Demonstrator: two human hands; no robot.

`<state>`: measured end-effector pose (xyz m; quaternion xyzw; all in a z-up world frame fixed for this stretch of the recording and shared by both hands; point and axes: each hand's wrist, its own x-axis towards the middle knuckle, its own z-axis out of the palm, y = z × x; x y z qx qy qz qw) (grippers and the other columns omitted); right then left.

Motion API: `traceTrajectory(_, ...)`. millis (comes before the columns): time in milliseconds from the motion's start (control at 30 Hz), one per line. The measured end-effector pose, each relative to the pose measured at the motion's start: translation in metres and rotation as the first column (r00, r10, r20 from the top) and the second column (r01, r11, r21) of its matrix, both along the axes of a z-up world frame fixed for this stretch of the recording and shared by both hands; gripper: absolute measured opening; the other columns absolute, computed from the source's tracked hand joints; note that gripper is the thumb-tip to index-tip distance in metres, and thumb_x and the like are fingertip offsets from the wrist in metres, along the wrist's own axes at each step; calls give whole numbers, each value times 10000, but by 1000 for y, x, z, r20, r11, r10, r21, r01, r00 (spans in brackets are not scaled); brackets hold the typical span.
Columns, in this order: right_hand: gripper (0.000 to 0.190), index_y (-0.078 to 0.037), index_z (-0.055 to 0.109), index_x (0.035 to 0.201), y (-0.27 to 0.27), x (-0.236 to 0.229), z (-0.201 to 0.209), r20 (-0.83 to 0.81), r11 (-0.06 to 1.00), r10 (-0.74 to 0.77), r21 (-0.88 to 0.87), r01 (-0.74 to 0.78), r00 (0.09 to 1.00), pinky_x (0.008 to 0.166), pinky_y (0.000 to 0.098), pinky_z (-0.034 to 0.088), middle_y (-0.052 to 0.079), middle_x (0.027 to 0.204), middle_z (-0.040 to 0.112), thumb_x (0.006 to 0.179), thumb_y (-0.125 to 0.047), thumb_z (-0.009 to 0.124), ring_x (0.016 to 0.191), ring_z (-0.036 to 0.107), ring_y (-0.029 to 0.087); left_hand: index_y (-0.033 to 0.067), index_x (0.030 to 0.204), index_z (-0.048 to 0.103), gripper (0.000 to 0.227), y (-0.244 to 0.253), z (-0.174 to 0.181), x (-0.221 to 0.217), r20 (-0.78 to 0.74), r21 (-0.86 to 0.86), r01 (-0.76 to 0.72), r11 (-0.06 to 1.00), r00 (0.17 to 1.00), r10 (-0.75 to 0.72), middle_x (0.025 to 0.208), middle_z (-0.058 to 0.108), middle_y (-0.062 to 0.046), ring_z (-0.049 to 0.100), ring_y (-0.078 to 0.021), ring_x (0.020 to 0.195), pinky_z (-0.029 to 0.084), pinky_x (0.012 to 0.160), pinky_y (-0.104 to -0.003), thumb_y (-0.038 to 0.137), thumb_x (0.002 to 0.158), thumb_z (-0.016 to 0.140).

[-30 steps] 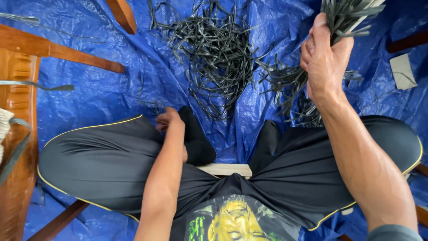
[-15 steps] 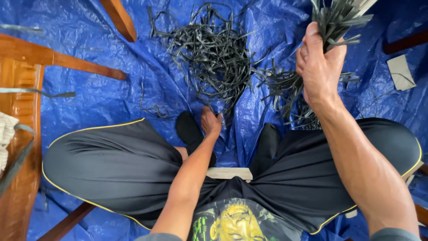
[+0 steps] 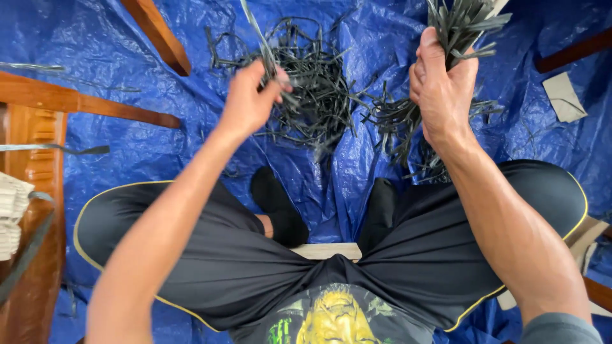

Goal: The person bundles and ties small black plastic strips into organized bunches.

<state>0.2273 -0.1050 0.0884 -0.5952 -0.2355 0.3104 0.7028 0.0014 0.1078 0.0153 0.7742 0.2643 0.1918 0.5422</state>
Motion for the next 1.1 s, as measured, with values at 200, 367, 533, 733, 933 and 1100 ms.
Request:
traceTrajectory(200, 326, -119, 457, 844, 3, -2, 6, -238, 997, 79, 36, -73, 968, 444, 244, 220, -58, 665, 357, 1064, -209, 681, 510, 310, 49, 62, 1042, 649, 172, 23, 34, 5, 38, -228, -82, 970, 995, 93, 751, 599, 30, 493, -38, 632, 396, 563, -223, 195, 1095, 555)
traceTrajectory(367, 430, -146, 402, 730, 3, -3, -18, -454, 988, 118, -35, -151, 883, 406, 238, 210, -58, 622, 346, 1049, -264, 665, 481, 300, 40, 86, 975, 636, 264, 1, 38, 21, -2, -311, -160, 937, 986, 168, 680, 527, 57, 421, -38, 577, 330, 520, -240, 284, 1096, 511)
traceTrajectory(533, 420, -99, 508, 768, 10, -18, -25, -508, 947, 180, -141, -288, 842, 394, 241, 246, -33, 617, 435, 1084, -372, 547, 471, 347, 61, 75, 959, 606, 255, -19, 22, 24, 82, -262, -74, 962, 992, 98, 690, 518, 59, 441, -42, 610, 353, 555, -251, 262, 1109, 518)
traceTrajectory(733, 534, 4, 645, 1262, 20, -29, -26, -572, 918, 203, -171, -357, 795, 718, 280, 552, 83, 1021, 741, 1082, -406, 354, 865, 699, 165, 37, 979, 587, 165, -55, 60, 21, 56, -126, 40, 991, 998, -33, 695, 556, 18, 520, -54, 620, 419, 560, -284, 179, 1057, 554)
traceTrajectory(933, 498, 0, 595, 1318, 21, -14, -29, -576, 982, 78, -99, -164, 813, 843, 313, 557, 90, 1076, 723, 1090, -374, 360, 985, 698, 190, -18, 995, 531, 199, -67, 56, 12, -92, 101, 268, 958, 961, -260, 743, 638, -156, 626, -309, 690, 463, 587, -406, 158, 1035, 616)
traceTrajectory(1100, 393, -6, 630, 1246, 16, 0, -19, -553, 999, 40, -2, -49, 832, 787, 318, 512, 35, 918, 621, 1115, -334, 457, 822, 579, 146, -8, 1000, 495, 162, -67, 42, 4, -194, 229, 383, 895, 919, -344, 915, 736, -195, 671, -442, 847, 495, 652, -512, 111, 981, 604)
